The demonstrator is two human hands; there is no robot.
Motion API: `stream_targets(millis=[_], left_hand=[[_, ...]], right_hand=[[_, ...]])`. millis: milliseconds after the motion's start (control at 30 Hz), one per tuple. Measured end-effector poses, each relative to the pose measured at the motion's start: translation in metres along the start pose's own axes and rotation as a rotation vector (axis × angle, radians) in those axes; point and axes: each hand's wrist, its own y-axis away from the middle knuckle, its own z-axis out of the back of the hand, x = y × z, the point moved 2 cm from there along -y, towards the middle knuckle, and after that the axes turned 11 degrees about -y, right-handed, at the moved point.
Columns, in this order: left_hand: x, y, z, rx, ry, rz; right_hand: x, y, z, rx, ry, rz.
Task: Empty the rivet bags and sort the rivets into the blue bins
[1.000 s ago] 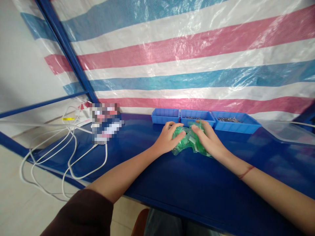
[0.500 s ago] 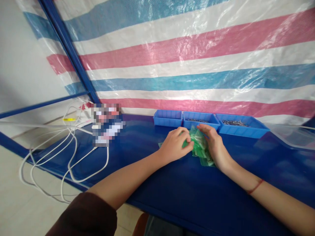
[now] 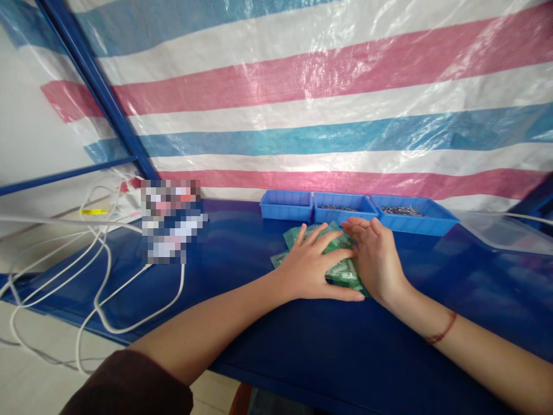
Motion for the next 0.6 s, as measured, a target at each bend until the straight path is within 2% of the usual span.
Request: stream_targets(millis=[67, 167, 200, 267, 400, 467, 600], left_hand=[[0.003, 0.001, -0.003, 0.003, -0.028, 0.037], [0.005, 0.003, -0.003, 0.008, -0.057, 0.080], [0.005, 0.004, -0.002, 0.010, -0.067, 0.087], [0.004, 0.004, 0.001, 0.018, -0.086, 0.091], [0.003, 0.005, 0.003, 0.019, -0.101, 0.080], [0.004, 0.005, 0.003, 0.015, -0.095, 0.088], [0.006, 0.006, 0.005, -0.001, -0.044, 0.114]], right_hand=[[0.007, -0.008, 0.008, 0.003, 0.061, 0.013], [0.015, -0.030, 0.024, 0.120, 0.477, 0.260], [0.014, -0.039, 0.029, 0.178, 0.606, 0.358], [0.004, -0.055, 0.038, 0.274, 0.794, 0.467], [-0.024, -0.076, 0.046, 0.372, 0.977, 0.483], [-0.029, -0.078, 0.046, 0.379, 1.000, 0.484], [-0.010, -0.074, 0.041, 0.311, 0.953, 0.478]])
